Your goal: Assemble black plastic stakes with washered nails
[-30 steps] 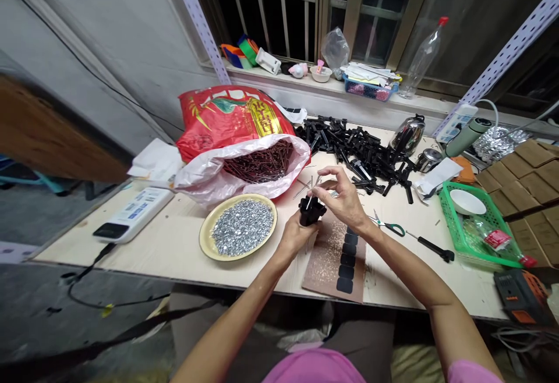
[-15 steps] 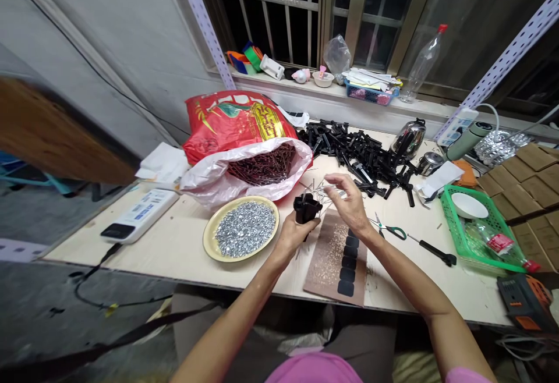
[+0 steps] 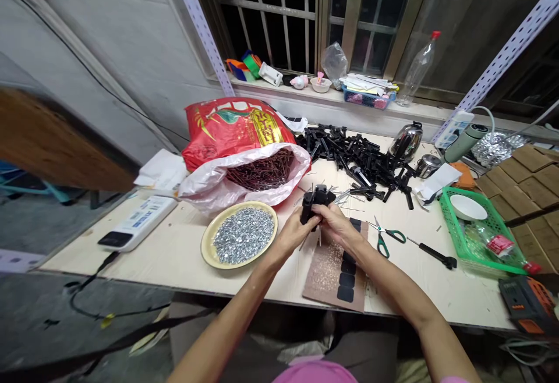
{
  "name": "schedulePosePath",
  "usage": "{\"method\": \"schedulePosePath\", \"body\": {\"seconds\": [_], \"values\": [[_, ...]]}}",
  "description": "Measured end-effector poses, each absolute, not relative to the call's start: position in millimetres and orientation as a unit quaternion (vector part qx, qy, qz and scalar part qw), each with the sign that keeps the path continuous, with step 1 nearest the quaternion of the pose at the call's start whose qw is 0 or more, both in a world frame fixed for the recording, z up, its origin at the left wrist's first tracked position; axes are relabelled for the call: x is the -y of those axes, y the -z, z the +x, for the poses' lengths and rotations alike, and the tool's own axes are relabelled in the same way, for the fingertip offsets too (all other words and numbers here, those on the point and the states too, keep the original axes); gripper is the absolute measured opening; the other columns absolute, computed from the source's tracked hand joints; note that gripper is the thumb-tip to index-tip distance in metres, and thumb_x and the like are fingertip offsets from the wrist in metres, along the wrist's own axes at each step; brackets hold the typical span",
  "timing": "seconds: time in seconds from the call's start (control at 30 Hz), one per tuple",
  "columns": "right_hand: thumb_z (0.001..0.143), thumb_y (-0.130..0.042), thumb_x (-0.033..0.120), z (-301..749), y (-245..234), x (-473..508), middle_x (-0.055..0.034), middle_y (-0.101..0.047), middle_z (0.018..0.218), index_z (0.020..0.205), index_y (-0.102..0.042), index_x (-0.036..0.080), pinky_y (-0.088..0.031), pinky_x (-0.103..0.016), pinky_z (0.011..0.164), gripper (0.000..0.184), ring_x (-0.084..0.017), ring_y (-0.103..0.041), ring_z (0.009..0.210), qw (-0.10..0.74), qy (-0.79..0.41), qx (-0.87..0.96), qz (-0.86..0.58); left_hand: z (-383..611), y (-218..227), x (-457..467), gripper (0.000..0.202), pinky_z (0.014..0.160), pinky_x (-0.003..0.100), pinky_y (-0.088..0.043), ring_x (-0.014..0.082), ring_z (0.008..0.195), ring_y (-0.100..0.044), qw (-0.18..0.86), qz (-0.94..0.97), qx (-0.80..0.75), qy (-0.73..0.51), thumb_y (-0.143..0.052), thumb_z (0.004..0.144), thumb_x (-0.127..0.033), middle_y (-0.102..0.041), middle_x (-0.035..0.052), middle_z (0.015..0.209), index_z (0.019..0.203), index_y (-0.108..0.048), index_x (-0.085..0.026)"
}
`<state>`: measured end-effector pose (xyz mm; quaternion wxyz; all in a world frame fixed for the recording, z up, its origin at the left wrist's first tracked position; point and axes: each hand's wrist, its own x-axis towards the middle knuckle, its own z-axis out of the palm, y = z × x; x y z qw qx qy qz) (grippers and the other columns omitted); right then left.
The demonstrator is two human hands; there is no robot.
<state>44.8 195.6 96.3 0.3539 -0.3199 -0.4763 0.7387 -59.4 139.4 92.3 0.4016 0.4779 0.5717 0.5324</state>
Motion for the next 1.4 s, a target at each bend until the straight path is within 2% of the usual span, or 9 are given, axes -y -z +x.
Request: {"method": "schedulePosePath", "body": {"seconds": [0.17,0.4,0.57,0.67,0.83,0.93,1.1,1.27,1.4], "values": [[0.066,-0.066,0.033,44,-113,-185,0.0018,-0.061,0.074,0.076,-0.061,0.018,-0.047,-0.025,0.069,0.019,-0.015,-0.056,0.075,0.459,-0.609,0.55,-0.34,-61,-96,-140,0.041,0.091,0.042,-0.048,0.0309,0.108,-0.06,0.384,0.491,-0.583,-0.52,-0.064,0.073,-0.04,-0.068,0.0104,0.108,0.105,-0.063,-0.015],[0.059,-0.063,0.031,40,-121,-184,0.0034,-0.057,0.066,0.073,-0.057,0.016,-0.045,-0.022,0.054,0.021,-0.012,-0.053,0.061,0.464,-0.597,0.514,-0.406,-50,-86,-147,0.053,0.064,0.035,-0.057,0.0243,0.084,-0.065,0.436,0.422,-0.553,-0.572,-0.066,0.067,-0.05,-0.066,0.0103,0.103,0.106,-0.058,-0.014],[0.063,-0.066,0.041,42,-137,-170,0.0034,-0.054,0.059,0.069,-0.057,0.017,-0.04,-0.02,0.042,0.027,-0.01,-0.047,0.05,0.459,-0.613,0.51,-0.391,-46,-82,-137,0.049,0.056,0.03,-0.052,0.0194,0.067,-0.063,0.32,0.419,-0.582,-0.619,-0.059,0.075,-0.055,-0.065,0.005,0.082,0.104,-0.056,-0.016],[0.065,-0.068,0.044,38,-139,-164,0.0027,-0.055,0.058,0.069,-0.058,0.017,-0.042,-0.021,0.044,0.029,-0.01,-0.047,0.05,0.471,-0.589,0.541,-0.371,-44,-78,-134,0.049,0.063,0.031,-0.051,0.0201,0.07,-0.063,0.21,0.443,-0.591,-0.64,-0.05,0.083,-0.058,-0.065,0.005,0.077,0.108,-0.055,-0.016],[0.066,-0.068,0.045,28,-125,-166,-0.0028,-0.067,0.076,0.078,-0.063,0.016,-0.053,-0.029,0.068,0.031,-0.016,-0.059,0.07,0.536,-0.535,0.527,-0.387,-45,-77,-140,0.042,0.083,0.038,-0.05,0.0236,0.094,-0.063,0.152,0.454,-0.59,-0.65,-0.037,0.091,-0.051,-0.067,0.0107,0.1,0.108,-0.057,-0.018],[0.066,-0.069,0.048,27,-119,-171,-0.0034,-0.067,0.076,0.077,-0.063,0.017,-0.052,-0.031,0.075,0.034,-0.018,-0.06,0.077,0.533,-0.508,0.548,-0.397,-51,-82,-144,0.035,0.092,0.04,-0.047,0.0249,0.102,-0.061,0.181,0.46,-0.588,-0.641,-0.047,0.088,-0.046,-0.067,0.0105,0.105,0.105,-0.06,-0.019],[0.072,-0.064,0.051,28,-112,-179,-0.0028,-0.067,0.08,0.086,-0.063,0.015,-0.051,-0.028,0.07,0.039,-0.018,-0.061,0.076,0.477,-0.538,0.575,-0.389,-60,-84,-143,0.037,0.092,0.039,-0.048,0.0254,0.106,-0.061,0.334,0.415,-0.549,-0.644,-0.05,0.085,-0.041,-0.068,0.0111,0.108,0.112,-0.057,-0.016],[0.068,-0.069,0.043,24,-100,-186,-0.0028,-0.069,0.088,0.091,-0.064,0.016,-0.052,-0.03,0.08,0.036,-0.018,-0.062,0.083,0.49,-0.558,0.546,-0.387,-66,-76,-142,0.039,0.098,0.044,-0.044,0.0285,0.109,-0.06,0.325,0.443,-0.603,-0.579,-0.056,0.078,-0.028,-0.067,0.0133,0.11,0.114,-0.057,-0.014],[0.068,-0.069,0.048,20,-94,-183,-0.0045,-0.069,0.1,0.101,-0.064,0.017,-0.049,-0.035,0.091,0.046,-0.021,-0.062,0.097,0.526,-0.584,0.502,-0.361,-71,-72,-144,0.049,0.096,0.042,-0.046,0.0271,0.11,-0.06,0.372,0.473,-0.572,-0.558,-0.057,0.076,-0.025,-0.066,0.012,0.115,0.123,-0.053,-0.015]]}}
